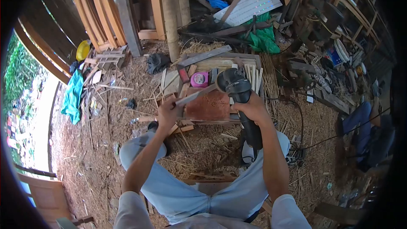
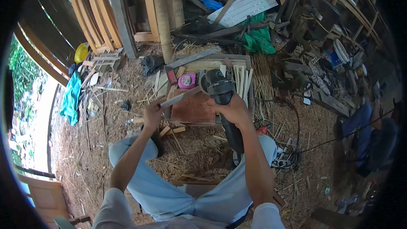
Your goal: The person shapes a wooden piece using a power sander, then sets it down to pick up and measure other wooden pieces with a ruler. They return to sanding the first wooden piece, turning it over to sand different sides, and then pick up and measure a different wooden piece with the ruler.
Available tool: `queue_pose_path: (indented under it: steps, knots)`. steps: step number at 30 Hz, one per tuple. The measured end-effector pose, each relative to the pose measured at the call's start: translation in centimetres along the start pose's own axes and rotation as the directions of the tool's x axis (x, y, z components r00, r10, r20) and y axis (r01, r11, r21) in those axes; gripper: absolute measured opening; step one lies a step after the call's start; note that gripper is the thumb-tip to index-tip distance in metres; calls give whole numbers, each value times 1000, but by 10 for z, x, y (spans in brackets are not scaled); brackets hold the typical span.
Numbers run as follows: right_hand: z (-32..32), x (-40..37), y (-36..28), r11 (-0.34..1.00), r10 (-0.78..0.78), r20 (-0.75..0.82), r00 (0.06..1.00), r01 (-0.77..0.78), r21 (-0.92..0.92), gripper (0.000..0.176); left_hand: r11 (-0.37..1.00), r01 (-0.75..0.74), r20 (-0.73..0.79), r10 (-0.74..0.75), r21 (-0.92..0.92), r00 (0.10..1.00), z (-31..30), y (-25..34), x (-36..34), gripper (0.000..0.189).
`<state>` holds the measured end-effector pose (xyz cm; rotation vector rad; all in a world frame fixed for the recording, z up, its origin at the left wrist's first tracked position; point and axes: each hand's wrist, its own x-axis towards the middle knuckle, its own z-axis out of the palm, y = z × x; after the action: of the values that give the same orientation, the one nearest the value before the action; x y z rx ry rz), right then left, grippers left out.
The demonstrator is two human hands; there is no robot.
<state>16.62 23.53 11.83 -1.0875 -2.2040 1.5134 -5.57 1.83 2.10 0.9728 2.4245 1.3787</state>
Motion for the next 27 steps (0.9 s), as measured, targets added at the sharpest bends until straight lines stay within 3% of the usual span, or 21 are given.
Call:
queue_pose_path:
  steps: [2, 4, 5, 7, 12, 14, 17, 20, 23, 25, 27]
  knots:
    - [9, 0, -3, 998, 6, 35, 999, -4, -55, 56, 998, 55, -18, -55, -18, 998, 7, -6, -15, 22]
    - [22, 4, 2, 997, 9, 109, 994, -1, -77, 58, 997, -74, -22, 74, -17, 997, 12, -5, -22, 22]
    - [26, 4, 4, 997, 5, 108, 994, 3, -81, 58, 966, -257, -92, 257, 19, 962, 14, -7, -20, 19]
    - [36, -4, -10, 981, -92, 128, 988, 112, -161, 61, 966, -256, -101, 258, 32, 961, 13, -1, -22, 18]
    - [51, -6, -24, 956, -21, 185, 983, 74, -283, 70, 972, -236, -71, 237, 20, 969, 10, -5, -15, 31]
    - [54, -4, -18, 943, -5, 201, 980, 71, -326, 73, 957, -286, -80, 289, 48, 954, 7, -2, -12, 17]
    - [52, 1, -12, 950, -40, 162, 986, 88, -301, 76, 961, -277, -39, 276, -5, 960, 6, -9, -9, 17]
    - [43, 13, 5, 947, -85, 98, 992, 111, -302, 75, 969, -248, -3, 248, 6, 969, 1, -7, -9, 18]
    - [32, 16, 1, 975, 19, 128, 992, 10, -222, 69, 965, -261, -7, 262, 33, 965, 1, -11, -7, 19]
    - [27, 18, 4, 989, -30, 70, 997, 40, -140, 49, 963, -269, -18, 270, 13, 963, 2, -14, -6, 19]
    - [23, 24, 9, 993, -45, 52, 998, 50, -105, 46, 960, -281, -27, 281, -6, 959, 3, -16, -6, 19]
